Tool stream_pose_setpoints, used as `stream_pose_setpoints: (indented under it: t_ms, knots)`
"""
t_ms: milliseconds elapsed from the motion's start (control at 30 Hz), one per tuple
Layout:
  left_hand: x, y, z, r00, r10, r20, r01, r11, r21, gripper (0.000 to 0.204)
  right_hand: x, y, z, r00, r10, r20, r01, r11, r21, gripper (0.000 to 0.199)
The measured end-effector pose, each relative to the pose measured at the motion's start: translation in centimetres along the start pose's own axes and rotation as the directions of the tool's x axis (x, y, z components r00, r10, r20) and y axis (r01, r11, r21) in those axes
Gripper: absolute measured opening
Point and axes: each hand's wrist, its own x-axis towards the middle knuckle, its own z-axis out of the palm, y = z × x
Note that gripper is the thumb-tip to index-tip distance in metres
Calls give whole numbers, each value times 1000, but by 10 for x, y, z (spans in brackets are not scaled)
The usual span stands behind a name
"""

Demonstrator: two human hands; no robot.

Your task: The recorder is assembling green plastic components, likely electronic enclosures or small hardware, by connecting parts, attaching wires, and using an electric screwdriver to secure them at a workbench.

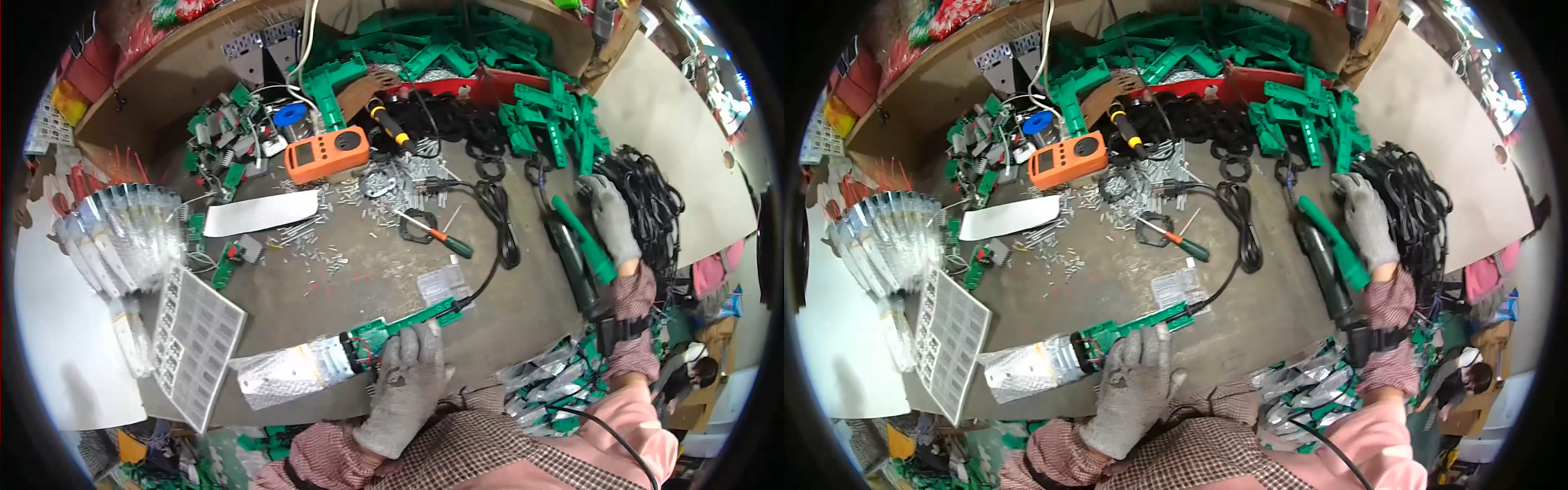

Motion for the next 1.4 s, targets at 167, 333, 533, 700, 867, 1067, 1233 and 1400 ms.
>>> stream_pose_setpoints:
  t_ms: [167, 333, 533, 700, 867, 1067, 1233, 1400]
  knots:
    - [-8, -8, 10, 996, -76, 39, 77, 997, 0, 77, 19, -43, 6, 998, -5, 70, -15, 960, 280, 34]
    - [-9, -8, 9, 997, -70, 26, 71, 997, -38, 75, -3, -28, 23, 995, 54, 78, -73, 964, 256, 47]
    - [-4, -9, 4, 998, -18, -63, 16, 999, -40, 75, -8, -19, 10, 846, 450, 285, -370, 881, -294, 63]
    - [-5, -9, 4, 997, -15, -81, 15, 1000, -5, 74, 10, -1, 26, 856, 311, 413, -150, 914, -378, 74]
    - [0, -10, 10, 998, -30, -63, 29, 1000, -10, 73, -10, -12, -16, 954, 300, 16, -296, 929, 221, 91]
    - [-6, -9, 7, 994, -99, -44, 94, 989, -119, 77, -63, 20, -15, 824, 564, -52, -339, 565, 752, 86]
    - [-7, -5, -3, 994, -108, -20, 105, 990, -89, 76, -54, 29, -39, 989, 49, 142, 10, 922, -386, 76]
    - [-3, -9, -1, 997, -55, -59, 51, 997, -59, 75, -45, 20, -34, 952, -155, 264, 246, 901, -359, 51]
